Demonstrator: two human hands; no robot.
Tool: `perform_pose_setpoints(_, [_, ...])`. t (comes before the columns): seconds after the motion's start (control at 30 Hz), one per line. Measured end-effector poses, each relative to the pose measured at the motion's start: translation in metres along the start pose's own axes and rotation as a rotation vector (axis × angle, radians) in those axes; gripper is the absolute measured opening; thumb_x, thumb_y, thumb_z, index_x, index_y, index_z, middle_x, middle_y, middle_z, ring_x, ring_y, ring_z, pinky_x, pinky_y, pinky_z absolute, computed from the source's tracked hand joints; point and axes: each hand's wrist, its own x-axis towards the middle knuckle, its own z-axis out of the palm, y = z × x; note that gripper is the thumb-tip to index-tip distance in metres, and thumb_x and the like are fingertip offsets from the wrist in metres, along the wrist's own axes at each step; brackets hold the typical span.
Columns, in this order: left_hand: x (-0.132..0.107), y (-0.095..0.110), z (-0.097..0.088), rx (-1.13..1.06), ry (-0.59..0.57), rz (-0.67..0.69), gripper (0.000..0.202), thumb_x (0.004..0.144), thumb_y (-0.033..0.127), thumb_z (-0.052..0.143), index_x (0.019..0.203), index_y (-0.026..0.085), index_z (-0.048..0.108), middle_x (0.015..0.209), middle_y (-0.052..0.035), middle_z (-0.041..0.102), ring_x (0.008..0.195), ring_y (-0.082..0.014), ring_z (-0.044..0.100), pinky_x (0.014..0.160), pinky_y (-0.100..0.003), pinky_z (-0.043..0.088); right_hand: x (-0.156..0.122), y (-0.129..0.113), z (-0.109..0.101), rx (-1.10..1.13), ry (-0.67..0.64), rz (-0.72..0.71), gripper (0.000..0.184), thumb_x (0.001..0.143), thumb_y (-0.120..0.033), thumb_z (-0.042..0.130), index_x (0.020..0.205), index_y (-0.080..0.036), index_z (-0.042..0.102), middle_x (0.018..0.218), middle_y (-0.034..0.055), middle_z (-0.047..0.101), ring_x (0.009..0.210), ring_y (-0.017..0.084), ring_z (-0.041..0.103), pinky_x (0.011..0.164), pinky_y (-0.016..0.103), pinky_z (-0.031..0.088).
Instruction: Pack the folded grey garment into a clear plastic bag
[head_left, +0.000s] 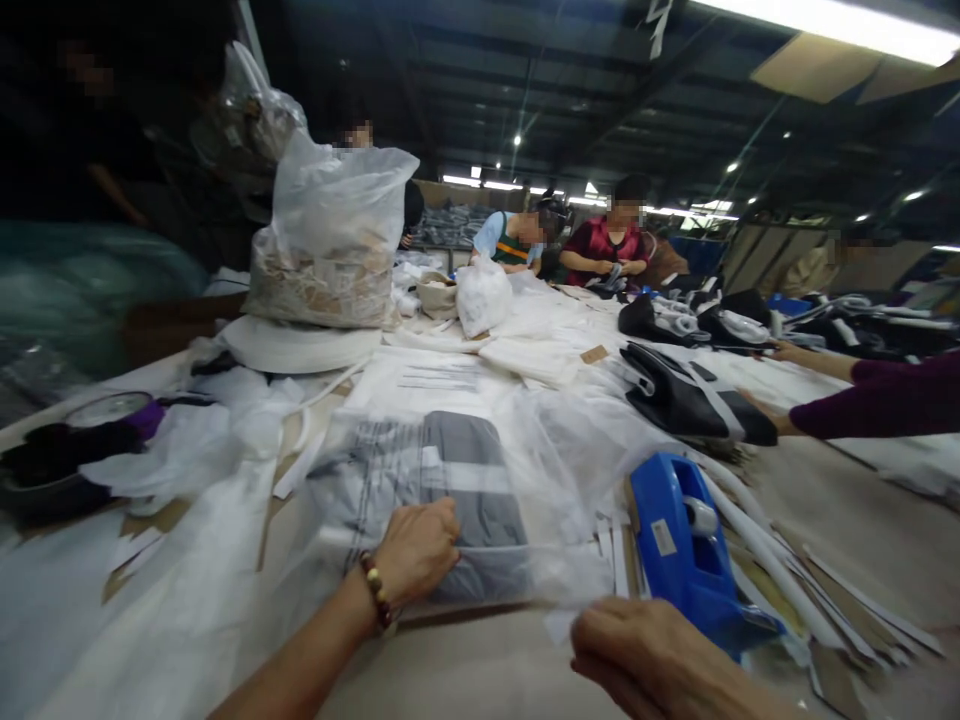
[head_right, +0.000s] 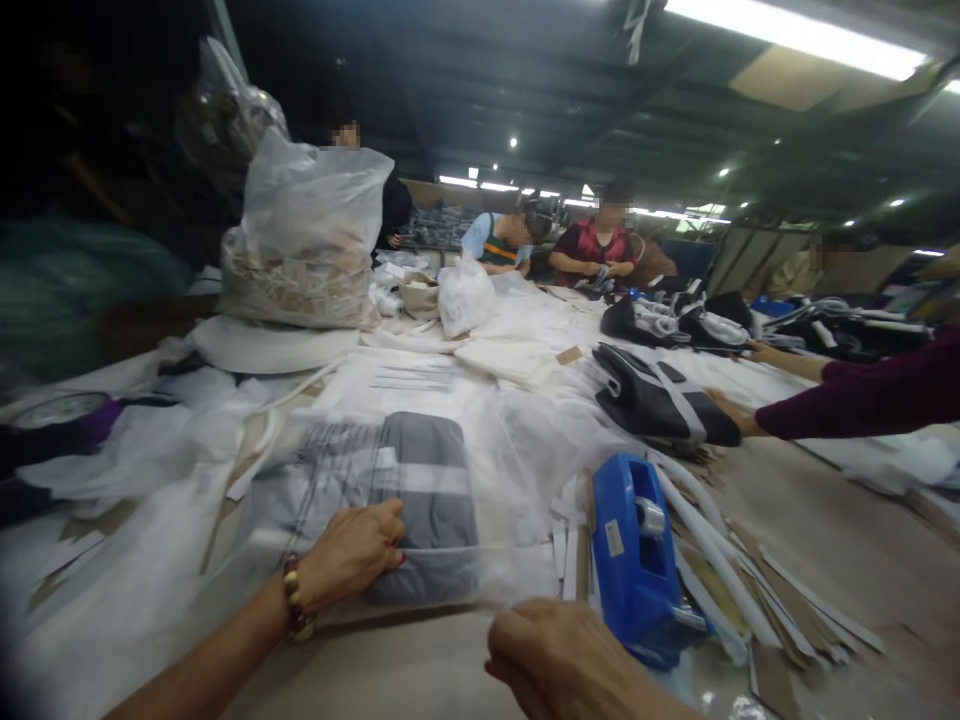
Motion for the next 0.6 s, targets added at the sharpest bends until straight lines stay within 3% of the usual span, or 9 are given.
perform_pose_setpoints(0.1, [0.000, 0.000, 0.000, -0.006, -0.010, 0.006, 0.005, 0.068, 0.023, 0.052, 0.069, 0.019, 0.049, 0.080, 0.0003, 0.059, 0.075, -0.0167, 0.057, 0.063, -0.029, 0.031, 0.064, -0.008, -0.008, -0.134, -0.223, -0.112, 0.013, 0.087, -0.020, 0.048, 0.080, -0.020, 0.059, 0.079, 0.0020, 0.068, 0.072, 0.016, 0.064, 0.058, 0.024, 0.037])
perform_pose_setpoints(0.23, [0.000, 0.000, -0.001, -0.006, -0.020, 0.017, 0.004, 0.070, 0.023, 0.052, 0.070, 0.019, 0.051, 0.080, -0.0002, 0.058, 0.072, -0.0169, 0.056, 0.059, -0.030, 0.028, 0.117, -0.002, 0.000, -0.235, -0.307, -0.154, 0.015, 0.085, -0.022, 0.050, 0.084, -0.017, 0.064, 0.082, 0.0087, 0.070, 0.075, 0.022, 0.066, 0.055, 0.027, 0.031])
perform_pose_setpoints(0.33, [0.001, -0.001, 0.001, -0.015, -0.040, 0.019, 0.005, 0.073, 0.023, 0.050, 0.075, 0.018, 0.053, 0.080, -0.0005, 0.057, 0.073, -0.0169, 0.056, 0.060, -0.030, 0.029, 0.138, 0.001, 0.007, -0.216, -0.320, -0.128, 0.013, 0.082, -0.021, 0.055, 0.081, -0.015, 0.067, 0.079, 0.0096, 0.071, 0.074, 0.022, 0.065, 0.052, 0.027, 0.028])
perform_pose_setpoints(0.43, [0.001, -0.002, 0.002, -0.031, -0.068, 0.032, 0.006, 0.076, 0.022, 0.049, 0.074, 0.018, 0.053, 0.080, -0.0004, 0.056, 0.073, -0.0160, 0.055, 0.061, -0.029, 0.030, 0.154, 0.012, 0.011, -0.159, -0.305, -0.045, 0.014, 0.074, -0.032, 0.068, 0.071, -0.018, 0.069, 0.065, 0.0037, 0.069, 0.063, 0.018, 0.063, 0.047, 0.023, 0.027])
perform_pose_setpoints(0.53, [0.000, -0.002, 0.003, -0.046, -0.064, 0.048, 0.005, 0.077, 0.021, 0.050, 0.075, 0.018, 0.054, 0.082, -0.0008, 0.055, 0.074, -0.0159, 0.054, 0.064, -0.028, 0.032, 0.160, 0.032, 0.010, -0.126, -0.215, 0.082, 0.032, 0.060, -0.048, 0.078, 0.061, -0.018, 0.067, 0.052, -0.0002, 0.062, 0.051, 0.014, 0.056, 0.041, 0.021, 0.026])
perform_pose_setpoints(0.6, [0.000, -0.002, 0.004, -0.061, -0.053, 0.055, 0.006, 0.078, 0.022, 0.050, 0.074, 0.018, 0.054, 0.082, -0.0011, 0.055, 0.074, -0.0160, 0.054, 0.065, -0.028, 0.034, 0.152, 0.044, 0.007, -0.143, -0.102, 0.176, 0.033, 0.061, -0.047, 0.077, 0.059, -0.017, 0.065, 0.051, 0.0004, 0.060, 0.050, 0.015, 0.055, 0.042, 0.022, 0.028])
